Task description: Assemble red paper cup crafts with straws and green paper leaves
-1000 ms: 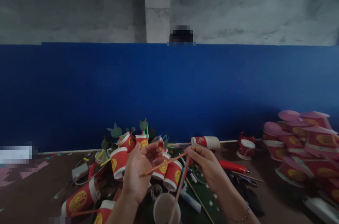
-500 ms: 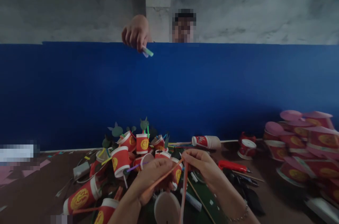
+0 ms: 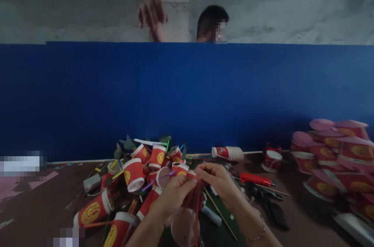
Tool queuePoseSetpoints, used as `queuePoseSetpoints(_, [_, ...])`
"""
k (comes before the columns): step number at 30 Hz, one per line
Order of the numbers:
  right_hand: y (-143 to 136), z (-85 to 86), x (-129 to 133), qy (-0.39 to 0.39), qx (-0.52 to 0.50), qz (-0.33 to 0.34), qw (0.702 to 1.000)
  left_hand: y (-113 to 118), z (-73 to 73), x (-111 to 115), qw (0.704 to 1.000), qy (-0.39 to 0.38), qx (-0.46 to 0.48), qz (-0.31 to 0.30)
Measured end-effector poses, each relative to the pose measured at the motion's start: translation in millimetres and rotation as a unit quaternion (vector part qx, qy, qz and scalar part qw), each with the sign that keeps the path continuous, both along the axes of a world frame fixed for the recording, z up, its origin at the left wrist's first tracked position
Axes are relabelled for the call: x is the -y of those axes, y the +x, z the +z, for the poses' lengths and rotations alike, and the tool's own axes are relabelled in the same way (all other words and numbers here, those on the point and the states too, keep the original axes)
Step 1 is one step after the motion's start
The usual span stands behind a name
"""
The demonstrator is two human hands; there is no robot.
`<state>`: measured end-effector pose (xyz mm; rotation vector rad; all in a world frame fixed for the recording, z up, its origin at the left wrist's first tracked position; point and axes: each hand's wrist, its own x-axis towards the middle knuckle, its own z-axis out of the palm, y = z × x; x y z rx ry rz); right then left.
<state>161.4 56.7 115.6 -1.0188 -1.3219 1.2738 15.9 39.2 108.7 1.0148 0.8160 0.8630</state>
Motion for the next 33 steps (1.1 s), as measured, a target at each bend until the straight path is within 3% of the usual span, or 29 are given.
queuePoseSetpoints(4, [-2, -4.1, 0, -0.002, 0.016, -0.002, 1.000, 4, -7.0, 1, 0.998, 0.008, -0.024, -0.053])
queuePoseSetpoints(11, [-5, -0.2, 1, -0.024, -0.018, -0.011, 1.000, 3, -8.5, -3, 1.000, 0.007, 0.006, -0.027])
queuePoseSetpoints(16, [-8, 1.0, 3, -0.032, -0.043, -0.007, 0.999, 1, -5.7, -2, 0.998, 0.001, 0.015, -0.057])
queuePoseSetpoints(27, [-15, -5.7, 6, -0.031, -0.101, -0.028, 0.994, 2, -15.8, -7, 0.994, -0.019, 0.053, -0.093])
queuePoseSetpoints(33, [-15, -4.8, 11, -0.084, -0.116, 0.001, 0.990, 4, -15.8, -3, 0.994, -0.017, 0.068, -0.089])
